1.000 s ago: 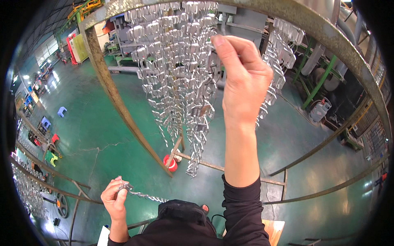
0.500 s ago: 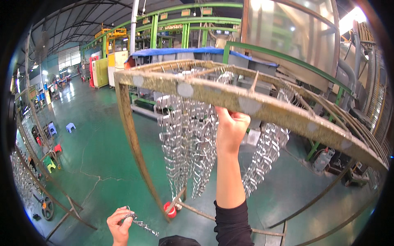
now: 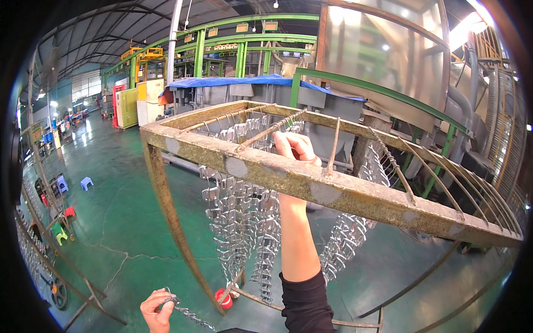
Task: The person removes metal chains of parts from a rack and then sorts small metal pieces by hand on a white table with other people.
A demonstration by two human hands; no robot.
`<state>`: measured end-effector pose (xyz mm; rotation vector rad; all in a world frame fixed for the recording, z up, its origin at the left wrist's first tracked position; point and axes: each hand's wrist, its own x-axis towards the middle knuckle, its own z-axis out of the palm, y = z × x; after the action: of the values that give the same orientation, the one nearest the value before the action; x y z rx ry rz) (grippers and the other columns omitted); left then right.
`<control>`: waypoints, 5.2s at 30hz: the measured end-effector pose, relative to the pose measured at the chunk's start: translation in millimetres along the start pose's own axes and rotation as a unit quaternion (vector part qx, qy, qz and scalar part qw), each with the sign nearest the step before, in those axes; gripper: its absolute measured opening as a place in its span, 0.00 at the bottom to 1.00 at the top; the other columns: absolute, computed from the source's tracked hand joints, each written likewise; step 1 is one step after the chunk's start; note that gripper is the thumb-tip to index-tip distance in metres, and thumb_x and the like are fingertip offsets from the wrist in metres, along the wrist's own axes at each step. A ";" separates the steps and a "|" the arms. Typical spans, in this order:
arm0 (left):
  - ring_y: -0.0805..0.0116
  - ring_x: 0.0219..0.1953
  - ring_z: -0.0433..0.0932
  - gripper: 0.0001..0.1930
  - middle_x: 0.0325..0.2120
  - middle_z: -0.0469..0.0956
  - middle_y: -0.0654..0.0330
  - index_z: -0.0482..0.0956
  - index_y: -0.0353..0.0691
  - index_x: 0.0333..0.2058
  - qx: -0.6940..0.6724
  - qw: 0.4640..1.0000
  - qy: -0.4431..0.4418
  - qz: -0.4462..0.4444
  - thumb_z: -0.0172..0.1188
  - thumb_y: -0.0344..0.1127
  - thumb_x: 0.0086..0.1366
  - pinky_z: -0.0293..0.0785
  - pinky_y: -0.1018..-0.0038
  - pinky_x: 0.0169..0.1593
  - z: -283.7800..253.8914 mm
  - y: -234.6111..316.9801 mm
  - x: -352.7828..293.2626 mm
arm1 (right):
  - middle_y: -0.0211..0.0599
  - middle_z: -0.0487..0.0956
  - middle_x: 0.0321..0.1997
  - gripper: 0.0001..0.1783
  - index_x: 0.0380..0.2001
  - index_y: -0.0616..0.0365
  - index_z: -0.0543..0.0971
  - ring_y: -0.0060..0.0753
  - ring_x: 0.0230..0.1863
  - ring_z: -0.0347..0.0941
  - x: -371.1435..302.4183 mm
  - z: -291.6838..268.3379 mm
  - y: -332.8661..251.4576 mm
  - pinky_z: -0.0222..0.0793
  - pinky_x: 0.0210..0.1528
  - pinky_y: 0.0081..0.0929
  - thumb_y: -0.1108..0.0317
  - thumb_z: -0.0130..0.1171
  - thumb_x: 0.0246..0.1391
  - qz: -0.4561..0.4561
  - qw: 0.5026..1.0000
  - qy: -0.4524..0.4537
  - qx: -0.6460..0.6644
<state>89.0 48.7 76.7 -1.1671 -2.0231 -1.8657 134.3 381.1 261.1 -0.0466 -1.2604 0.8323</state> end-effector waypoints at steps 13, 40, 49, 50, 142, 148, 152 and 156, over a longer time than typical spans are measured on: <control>0.63 0.34 0.75 0.04 0.26 0.78 0.56 0.78 0.31 0.26 -0.009 1.000 -0.003 0.014 0.58 0.25 0.50 0.66 0.65 0.50 2.8 -10.6 10.4 | 0.26 0.73 0.30 0.03 0.24 0.61 0.79 0.11 0.25 0.65 8.8 1.5 7.7 0.60 0.28 0.11 0.73 0.61 0.45 -0.084 0.990 0.023 -0.108; 0.61 0.37 0.75 0.06 0.28 0.77 0.55 0.78 0.30 0.28 0.000 1.000 -0.022 0.015 0.55 0.23 0.51 0.67 0.69 0.47 8.9 -12.5 14.9 | 0.35 0.74 0.34 0.06 0.24 0.60 0.79 0.22 0.33 0.69 -4.8 4.1 5.0 0.66 0.34 0.20 0.69 0.62 0.44 -0.069 0.990 0.010 -0.123; 0.62 0.37 0.74 0.06 0.29 0.77 0.54 0.78 0.29 0.29 -0.014 1.000 -0.027 0.007 0.54 0.23 0.51 0.67 0.71 0.46 14.9 -22.0 6.6 | 0.32 0.73 0.36 0.14 0.38 0.63 0.75 0.22 0.37 0.66 -33.7 -12.3 -8.8 0.64 0.41 0.22 0.73 0.59 0.44 -0.128 0.980 0.013 -0.149; 0.62 0.37 0.74 0.07 0.29 0.77 0.54 0.78 0.28 0.29 -0.015 0.999 -0.033 0.000 0.54 0.23 0.52 0.68 0.71 0.45 15.8 -22.4 6.6 | 0.33 0.73 0.35 0.13 0.37 0.63 0.75 0.21 0.35 0.66 -45.9 -19.6 -22.8 0.64 0.39 0.20 0.74 0.57 0.44 -0.030 0.987 -0.014 -0.155; 0.70 0.34 0.73 0.09 0.32 0.76 0.57 0.77 0.29 0.34 -0.012 1.000 0.016 -0.014 0.52 0.25 0.55 0.69 0.78 0.40 118.4 45.7 -37.2 | 0.30 0.76 0.29 0.03 0.26 0.62 0.79 0.11 0.22 0.63 42.5 -199.7 -94.1 0.60 0.24 0.12 0.74 0.60 0.46 -0.016 0.995 -0.061 -0.074; 0.70 0.34 0.73 0.07 0.31 0.76 0.56 0.77 0.29 0.31 -0.068 0.996 0.039 -0.046 0.54 0.25 0.53 0.69 0.76 0.40 117.9 34.3 -42.7 | 0.41 0.75 0.36 0.11 0.34 0.68 0.75 0.23 0.37 0.69 19.0 -226.1 -87.5 0.64 0.40 0.21 0.83 0.56 0.43 -0.095 0.987 -0.122 -0.044; 0.71 0.32 0.72 0.06 0.28 0.75 0.56 0.77 0.29 0.25 -0.098 0.993 0.061 -0.032 0.55 0.27 0.50 0.67 0.77 0.37 119.9 10.1 -48.3 | 0.39 0.75 0.38 0.14 0.37 0.67 0.73 0.26 0.41 0.69 -13.2 -234.4 -94.9 0.64 0.45 0.23 0.81 0.55 0.43 0.032 0.997 0.016 -0.069; 0.66 0.31 0.76 0.05 0.23 0.78 0.57 0.79 0.33 0.24 -0.090 0.992 0.079 -0.030 0.60 0.28 0.46 0.64 0.64 0.49 116.4 -0.8 -48.7 | 0.37 0.76 0.35 0.06 0.30 0.67 0.77 0.24 0.37 0.71 -30.0 -228.4 -109.3 0.64 0.43 0.19 0.79 0.56 0.45 0.110 0.991 -0.032 -0.065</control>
<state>166.3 132.4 22.6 -0.9727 -1.8573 -2.1345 383.7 377.5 208.3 -0.2690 -1.3861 0.9467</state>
